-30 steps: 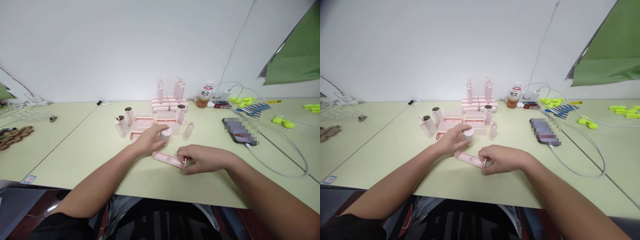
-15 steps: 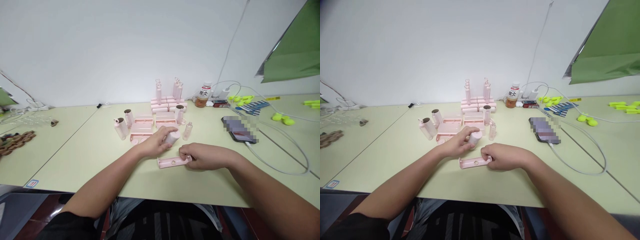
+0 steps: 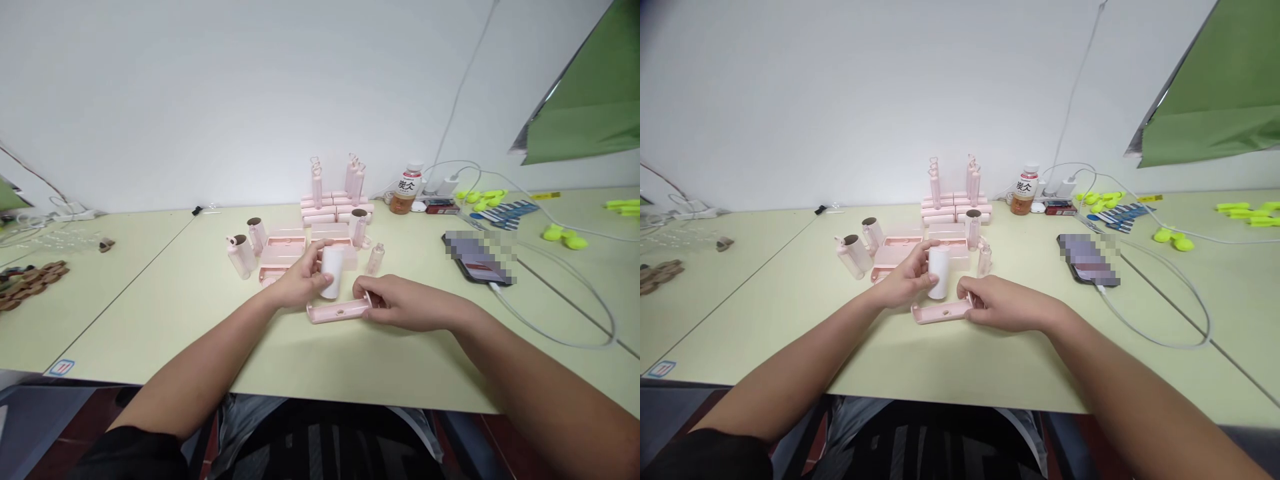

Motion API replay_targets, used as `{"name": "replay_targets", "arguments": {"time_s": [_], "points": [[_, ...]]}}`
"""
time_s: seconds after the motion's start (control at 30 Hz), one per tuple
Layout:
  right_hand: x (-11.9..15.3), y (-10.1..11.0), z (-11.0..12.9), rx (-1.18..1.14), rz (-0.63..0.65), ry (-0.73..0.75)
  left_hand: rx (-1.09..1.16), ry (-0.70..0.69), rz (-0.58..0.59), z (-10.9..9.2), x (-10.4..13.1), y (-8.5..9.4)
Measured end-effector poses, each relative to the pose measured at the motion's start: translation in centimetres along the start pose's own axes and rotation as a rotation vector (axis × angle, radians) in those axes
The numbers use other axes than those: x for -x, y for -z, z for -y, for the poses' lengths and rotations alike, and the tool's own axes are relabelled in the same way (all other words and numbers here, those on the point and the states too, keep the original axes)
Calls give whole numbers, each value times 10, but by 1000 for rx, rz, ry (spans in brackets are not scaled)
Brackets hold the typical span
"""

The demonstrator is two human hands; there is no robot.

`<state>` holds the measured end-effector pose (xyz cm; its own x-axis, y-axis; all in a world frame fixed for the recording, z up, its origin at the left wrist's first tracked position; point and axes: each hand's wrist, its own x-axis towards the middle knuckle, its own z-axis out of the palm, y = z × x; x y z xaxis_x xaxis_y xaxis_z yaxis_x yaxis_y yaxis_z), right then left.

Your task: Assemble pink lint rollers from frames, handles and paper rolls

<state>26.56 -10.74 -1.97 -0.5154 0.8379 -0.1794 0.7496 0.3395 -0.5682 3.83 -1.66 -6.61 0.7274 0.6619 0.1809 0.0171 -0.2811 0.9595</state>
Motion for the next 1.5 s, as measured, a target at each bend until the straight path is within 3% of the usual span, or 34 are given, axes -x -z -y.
{"name": "replay_targets", "arguments": {"time_s": [0.23,0.33,0.57,1.1,1.5], "points": [[-4,3,-4,-90,-285,16,258,124,-36,-12,7,9],[-6,1,-9,-134,-348,21,301,171,-38,-16,8,7],[-7,-1,-13,-183,-376,52,394,205,-52,-17,8,5],[-8,-2,-7,-348,-364,-3,424,216,43,-19,10,7],[-11,-7,-11,-462,-342,20,428,239,177,-23,14,6]]}}
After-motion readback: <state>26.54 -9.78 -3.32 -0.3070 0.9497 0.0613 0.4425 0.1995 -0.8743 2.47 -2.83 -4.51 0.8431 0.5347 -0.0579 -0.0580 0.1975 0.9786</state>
